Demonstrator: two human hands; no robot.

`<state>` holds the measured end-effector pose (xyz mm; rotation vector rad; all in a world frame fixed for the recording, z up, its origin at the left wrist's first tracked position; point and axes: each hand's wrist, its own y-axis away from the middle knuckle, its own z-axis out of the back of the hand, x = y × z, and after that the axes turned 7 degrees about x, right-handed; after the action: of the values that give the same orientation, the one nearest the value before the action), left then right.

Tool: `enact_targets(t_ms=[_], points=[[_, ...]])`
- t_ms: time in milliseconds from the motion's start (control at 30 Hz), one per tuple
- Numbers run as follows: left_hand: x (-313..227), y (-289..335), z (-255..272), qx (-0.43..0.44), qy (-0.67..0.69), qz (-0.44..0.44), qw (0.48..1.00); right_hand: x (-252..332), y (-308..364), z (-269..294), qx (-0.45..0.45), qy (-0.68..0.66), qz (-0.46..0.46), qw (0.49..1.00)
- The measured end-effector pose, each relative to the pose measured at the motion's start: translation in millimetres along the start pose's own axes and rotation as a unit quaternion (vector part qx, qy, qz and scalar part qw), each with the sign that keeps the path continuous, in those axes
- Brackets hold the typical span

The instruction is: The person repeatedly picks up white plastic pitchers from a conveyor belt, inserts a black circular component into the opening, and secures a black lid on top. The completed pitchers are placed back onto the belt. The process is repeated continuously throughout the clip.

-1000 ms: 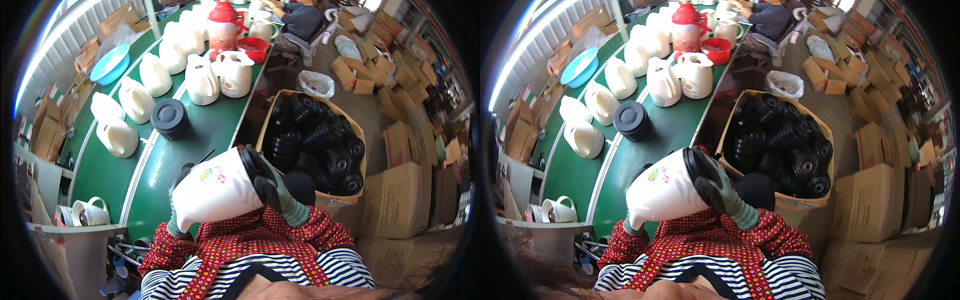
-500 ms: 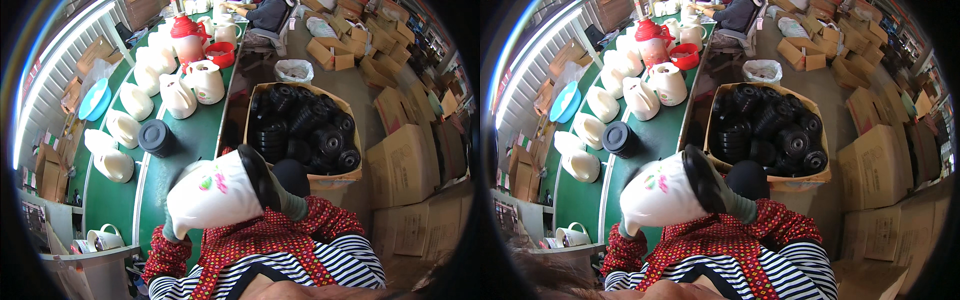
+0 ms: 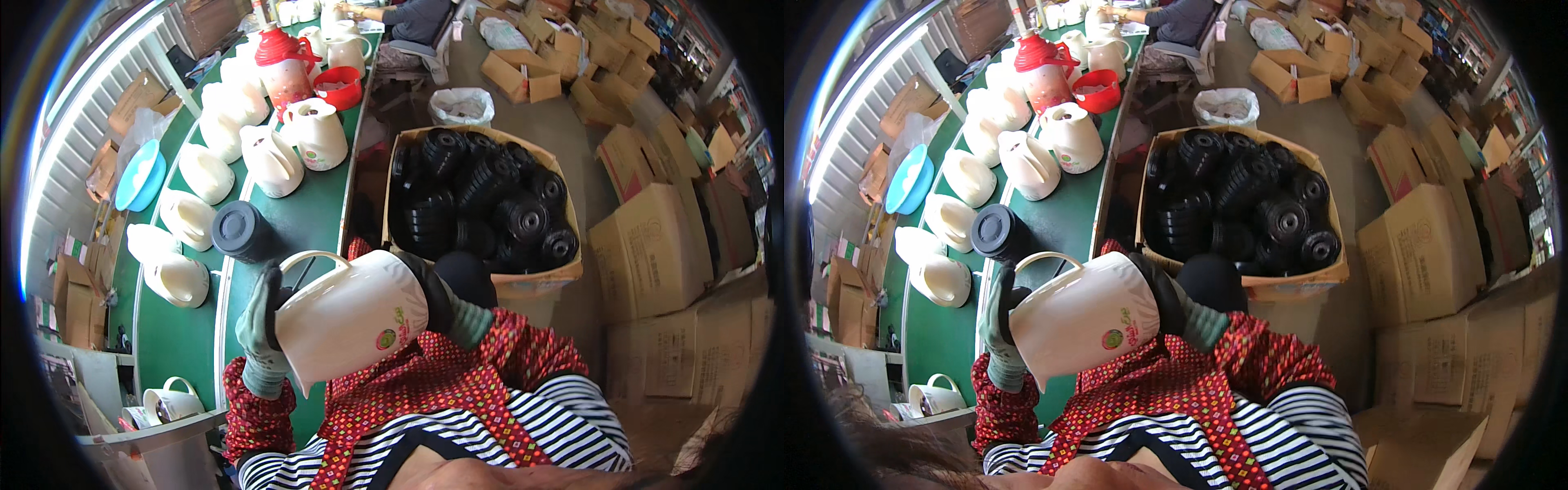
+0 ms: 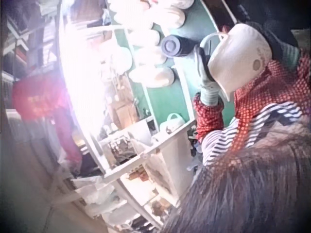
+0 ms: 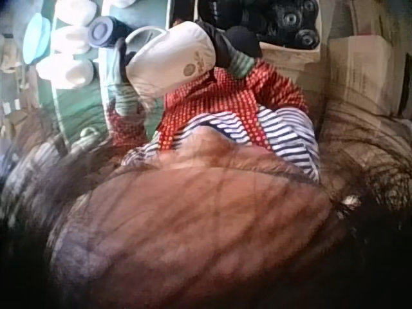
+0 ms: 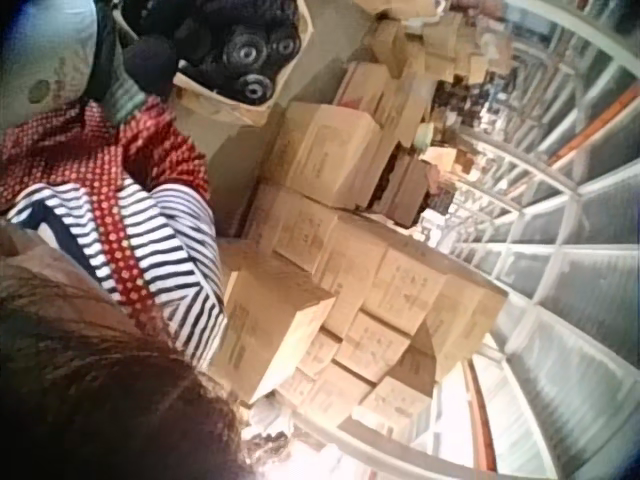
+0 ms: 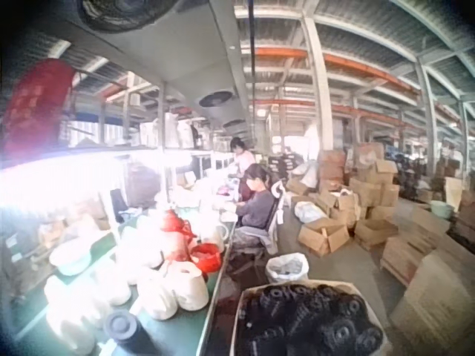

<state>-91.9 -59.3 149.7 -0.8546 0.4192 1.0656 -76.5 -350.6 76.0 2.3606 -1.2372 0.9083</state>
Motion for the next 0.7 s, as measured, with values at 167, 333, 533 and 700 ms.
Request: enact_targets(t_ms=[167, 333, 533, 700], points=[[26.3, 17.3, -12.4, 0.009, 0.220, 0.121, 0.968, 0.7, -2.4, -3.8, 0.035, 0.224, 0.145, 0.963], [39.3, 26.6, -38.9, 0.106, 0.344, 0.187, 0.914, 26.8, -1.7, -13.5, 0.129, 0.582, 0.304, 0.743], [49.2, -14.7, -1.3, 0.023, 0.186, 0.059, 0.981, -21.2, -11.5, 4.5, 0.023, 0.137, 0.174, 0.975], [76.1, 26.8, -4.9, 0.088, 0.356, 0.165, 0.916, -0.5, 0.4, -27.6, 0.067, 0.221, 0.183, 0.956]])
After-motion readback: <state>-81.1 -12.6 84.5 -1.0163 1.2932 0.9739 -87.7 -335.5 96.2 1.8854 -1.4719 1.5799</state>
